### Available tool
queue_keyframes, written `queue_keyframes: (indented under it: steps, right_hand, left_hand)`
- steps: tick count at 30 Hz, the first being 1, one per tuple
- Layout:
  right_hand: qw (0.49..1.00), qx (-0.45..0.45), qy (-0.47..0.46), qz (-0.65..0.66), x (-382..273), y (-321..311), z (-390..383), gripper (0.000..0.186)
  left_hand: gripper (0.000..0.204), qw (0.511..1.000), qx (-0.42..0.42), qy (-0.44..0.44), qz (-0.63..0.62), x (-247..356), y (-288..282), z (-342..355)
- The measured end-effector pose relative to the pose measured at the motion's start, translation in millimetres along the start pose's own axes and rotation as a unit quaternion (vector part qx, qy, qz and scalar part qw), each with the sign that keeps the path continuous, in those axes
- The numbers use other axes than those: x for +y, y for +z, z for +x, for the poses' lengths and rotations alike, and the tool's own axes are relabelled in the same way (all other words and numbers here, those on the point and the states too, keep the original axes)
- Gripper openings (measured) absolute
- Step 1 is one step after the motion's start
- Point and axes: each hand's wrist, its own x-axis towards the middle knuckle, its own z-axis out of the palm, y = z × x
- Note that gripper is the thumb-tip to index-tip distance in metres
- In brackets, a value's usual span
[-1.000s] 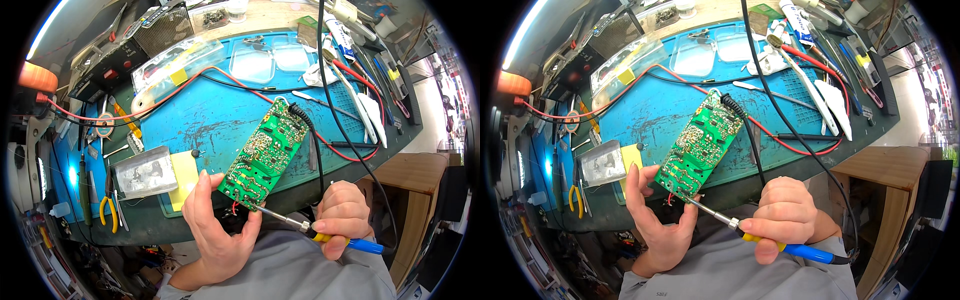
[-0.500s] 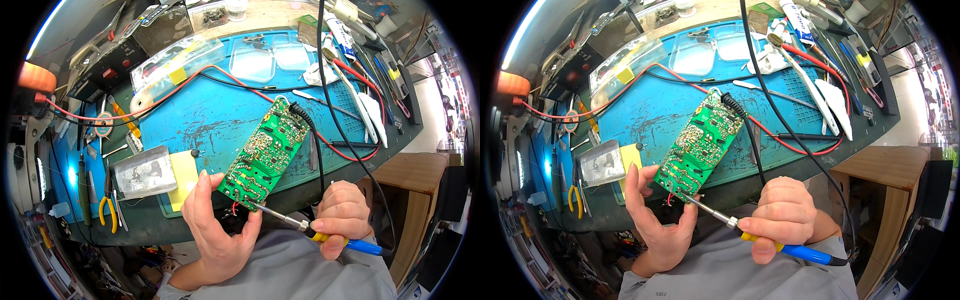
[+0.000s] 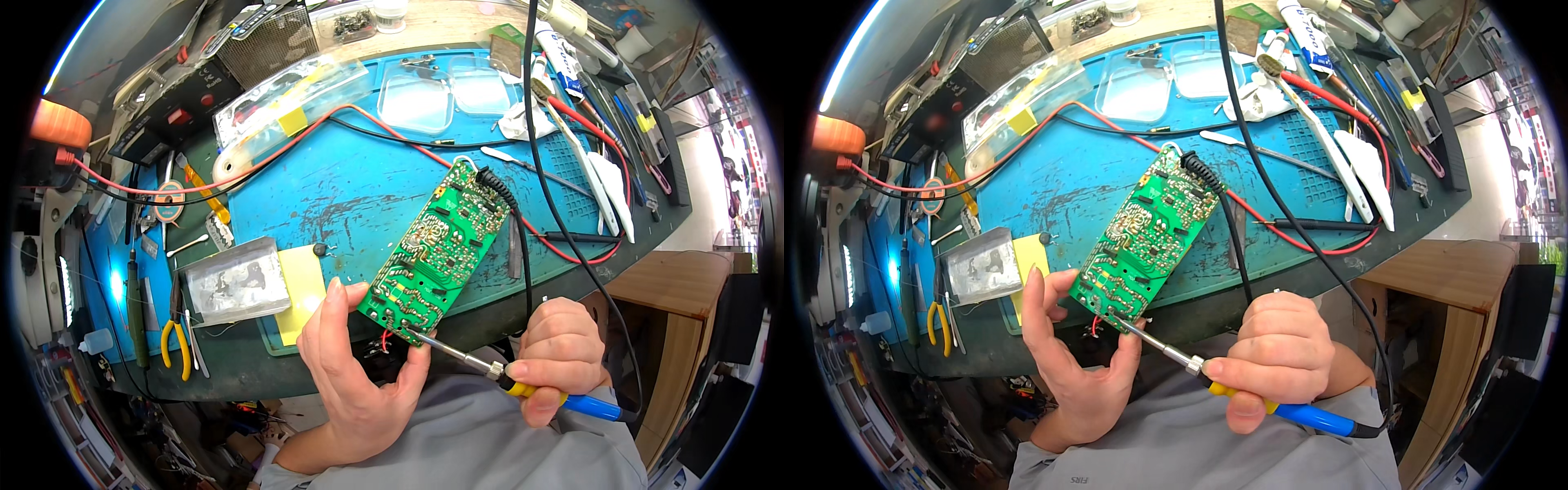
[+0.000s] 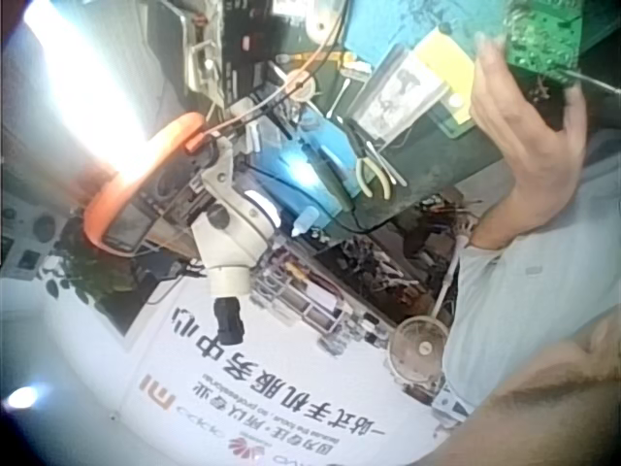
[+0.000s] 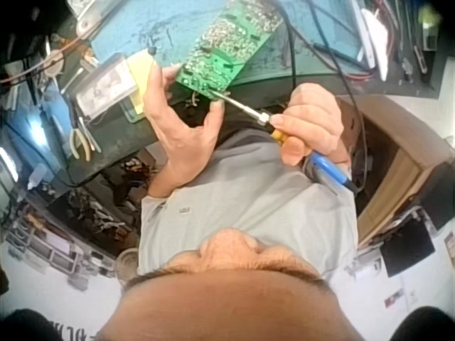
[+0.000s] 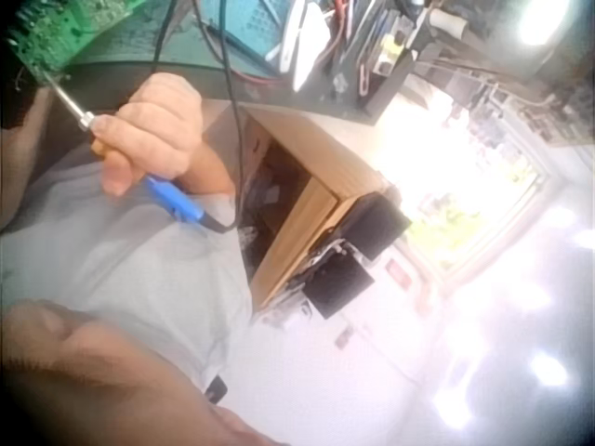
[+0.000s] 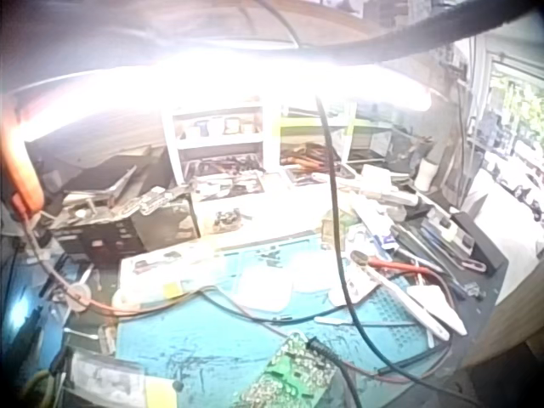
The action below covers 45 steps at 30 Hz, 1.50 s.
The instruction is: The person cleans a green circuit board with a cotton swab and liquid, then uses a soldering iron to attach wires to the board. They also handle a yellow power supply unit, inspecting its internal components and connecting wires to it.
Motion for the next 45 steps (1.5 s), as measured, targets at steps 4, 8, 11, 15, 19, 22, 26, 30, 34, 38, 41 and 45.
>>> queue_keyframes:
  steps: [4,8,11,15,19,22,26,30,34,38,41,45]
  right_hand:
    - [1.0,0.014,0.008,0.015,-0.7,-1.1,-1.4,0.032]
    - [0.997,0.07,0.024,0.029,-1.6,0.8,-5.8,0.035]
    - [0.998,0.062,0.022,0.022,-1.5,1.1,-5.4,0.037]
    - [0.998,0.047,0.033,0.04,-0.7,-3.1,-8.7,0.035]
    - [0.99,0.083,0.102,0.053,-4.8,-7.5,-7.3,0.04]
    - [0.976,0.118,0.185,0.008,-20.1,-32.8,26.0,0.054]
    - [0.98,0.182,0.076,-0.038,-15.9,-83.8,116.3,0.036]
    - [0.97,0.151,0.102,-0.162,2.7,-107.0,233.4,0.029]
    - [0.977,0.011,0.029,-0.211,44.6,-103.3,321.5,0.027]
    - [0.94,-0.053,-0.021,-0.336,69.4,-90.1,377.1,0.028]
    - [0.927,-0.054,0.031,-0.37,80.9,-69.5,392.4,0.026]
    - [0.901,-0.03,0.016,-0.432,85.2,-78.3,404.9,0.018]
  left_hand:
    - [0.097,1.0,-0.003,-0.002,-0.002,-0.3,0.8,0.0]
    - [0.097,1.0,-0.009,0.001,-0.009,-0.5,-1.3,0.2]
    - [0.096,1.0,-0.011,0.003,-0.012,-1.3,-1.9,-0.2]
    - [0.095,1.0,-0.004,0.0,-0.014,-3.1,-2.3,-2.7]
    - [0.092,1.0,0.002,0.0,-0.013,-2.9,1.6,-3.0]
    - [0.093,1.0,-0.003,-0.004,-0.018,-0.9,-3.2,1.4]
    - [0.094,0.999,0.008,0.0,-0.043,-5.2,-2.2,2.2]
    - [0.097,0.999,-0.007,0.001,-0.054,-3.1,2.5,5.4]
    - [0.097,0.998,0.025,0.034,-0.042,-6.7,-5.1,-0.1]
    - [0.096,0.997,0.035,0.044,-0.049,-10.3,-4.2,-3.6]
    - [0.096,0.997,0.042,0.048,-0.036,-13.2,-2.8,-7.2]
    - [0.095,0.997,0.045,0.054,-0.03,-12.0,-0.2,-7.9]
